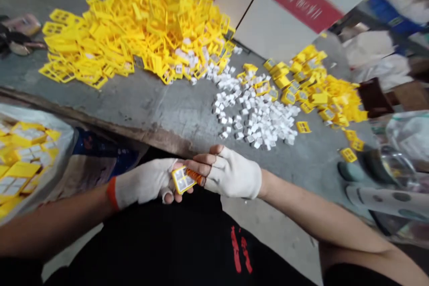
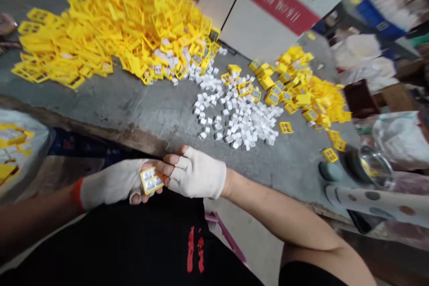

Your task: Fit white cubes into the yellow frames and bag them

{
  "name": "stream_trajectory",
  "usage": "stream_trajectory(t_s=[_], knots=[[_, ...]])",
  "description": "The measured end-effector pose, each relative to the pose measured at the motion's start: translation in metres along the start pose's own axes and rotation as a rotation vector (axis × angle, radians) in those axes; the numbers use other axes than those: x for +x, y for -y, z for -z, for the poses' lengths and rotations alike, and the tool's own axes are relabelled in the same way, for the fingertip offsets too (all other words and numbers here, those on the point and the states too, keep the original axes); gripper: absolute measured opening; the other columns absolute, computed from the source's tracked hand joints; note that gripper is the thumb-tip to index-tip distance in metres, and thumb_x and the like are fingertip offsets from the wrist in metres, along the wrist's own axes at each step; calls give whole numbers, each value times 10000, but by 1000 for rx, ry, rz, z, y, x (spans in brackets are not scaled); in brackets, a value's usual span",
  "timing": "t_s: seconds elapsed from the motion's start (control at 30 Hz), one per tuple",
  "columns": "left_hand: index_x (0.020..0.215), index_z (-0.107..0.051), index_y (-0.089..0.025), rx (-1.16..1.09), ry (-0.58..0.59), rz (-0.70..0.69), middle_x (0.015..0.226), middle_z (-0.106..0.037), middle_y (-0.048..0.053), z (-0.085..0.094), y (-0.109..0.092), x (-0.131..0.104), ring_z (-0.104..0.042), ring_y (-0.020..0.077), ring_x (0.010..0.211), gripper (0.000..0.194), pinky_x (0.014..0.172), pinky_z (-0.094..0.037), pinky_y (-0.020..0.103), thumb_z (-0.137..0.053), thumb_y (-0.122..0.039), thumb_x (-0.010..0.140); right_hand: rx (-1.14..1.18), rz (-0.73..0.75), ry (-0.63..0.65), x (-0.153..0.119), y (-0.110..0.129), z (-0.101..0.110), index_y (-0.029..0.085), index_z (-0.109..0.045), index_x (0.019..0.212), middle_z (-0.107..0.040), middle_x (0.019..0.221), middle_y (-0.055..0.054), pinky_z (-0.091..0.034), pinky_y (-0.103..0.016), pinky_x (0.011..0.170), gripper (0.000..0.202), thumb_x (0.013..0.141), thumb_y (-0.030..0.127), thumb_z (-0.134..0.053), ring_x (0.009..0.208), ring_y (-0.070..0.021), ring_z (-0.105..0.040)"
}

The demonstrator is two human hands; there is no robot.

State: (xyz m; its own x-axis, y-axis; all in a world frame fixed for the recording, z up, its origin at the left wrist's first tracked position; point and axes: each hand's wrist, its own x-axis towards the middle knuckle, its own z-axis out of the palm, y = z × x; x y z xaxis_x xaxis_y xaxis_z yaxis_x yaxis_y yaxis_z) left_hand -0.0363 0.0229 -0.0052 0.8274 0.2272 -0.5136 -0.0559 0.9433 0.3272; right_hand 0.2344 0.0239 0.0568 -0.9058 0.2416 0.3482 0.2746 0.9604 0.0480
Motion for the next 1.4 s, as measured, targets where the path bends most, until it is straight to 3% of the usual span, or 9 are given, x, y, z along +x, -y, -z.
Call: stream_trajectory(t_s=[0.07,0.23,0.37,0.57,0.83,1.0,1.13,1.3,1.4], knots=[[1064,-823,-135,-73,-50,-104,881,-830,175,6,0,1,-774,231,608,276,472,-557,240,-810,-401,988,-4,-151,27,-2,-34,-7,285,-816,1346,-872,1359,-44,-570,-390,828,349,1156,207,-533,1048,-190,-785],[1076,-809,-203,-137,-230,-379,927,-844,105,1,-4,-5,-801,242,677,323,529,-603,264,-966,-399,873,-93,-941,126,16,-155,-24,275,-868,1249,-872,1245,-123,-559,-535,1010,341,1043,197,-609,1189,-346,-761],[1066,-832,-187,-93,-330,-485,901,-818,88,-1,-8,-10,-780,229,665,341,536,-600,264,-987,-404,852,-68,-1014,262,56,-203,-51,256,-843,1269,-844,1340,-135,-508,-575,1122,281,1037,249,-685,1302,-370,-724],[1079,-852,-193,-86,-345,-545,884,-791,90,4,-7,-12,-745,213,660,311,561,-594,271,-936,-438,909,-64,-1055,375,88,-186,-71,188,-807,1275,-835,1344,-203,-491,-574,1156,259,1054,259,-693,1306,-382,-742],[1050,-848,-188,-68,-345,-577,885,-801,83,0,-5,-11,-745,206,666,254,561,-583,272,-928,-387,916,98,-1067,455,66,-162,-33,270,-865,1192,-886,1164,-50,-609,-419,1016,211,995,280,-788,1092,-267,-825],[1055,-821,-205,-74,-377,-587,906,-813,72,-1,-5,-7,-779,222,719,306,562,-583,272,-979,-385,864,-54,-1161,226,88,-192,-33,262,-738,1526,-676,1656,-153,-516,-621,1231,475,1056,333,-732,1531,-403,-615],[1047,-807,-213,-69,-401,-592,935,-824,66,-3,-5,-7,-783,215,723,336,562,-576,269,-997,-409,852,-12,-1090,362,102,-197,-50,269,-633,1659,-397,1878,-174,-491,-691,1254,723,990,434,-853,1660,-493,-441],[1037,-830,-184,-50,-401,-606,885,-811,62,1,-3,-7,-786,229,729,443,552,-588,275,-1059,-460,776,34,-982,479,67,-173,-46,390,-793,1469,-630,1731,-63,-502,-661,1242,496,978,389,-865,1554,-430,-570],[1049,-855,-177,-35,-406,-597,910,-826,76,5,-4,-5,-795,239,741,498,566,-610,287,-1081,-488,733,36,-1009,487,43,-168,-35,352,-865,1334,-765,1568,-56,-541,-637,1196,336,1003,321,-811,1461,-398,-650]])
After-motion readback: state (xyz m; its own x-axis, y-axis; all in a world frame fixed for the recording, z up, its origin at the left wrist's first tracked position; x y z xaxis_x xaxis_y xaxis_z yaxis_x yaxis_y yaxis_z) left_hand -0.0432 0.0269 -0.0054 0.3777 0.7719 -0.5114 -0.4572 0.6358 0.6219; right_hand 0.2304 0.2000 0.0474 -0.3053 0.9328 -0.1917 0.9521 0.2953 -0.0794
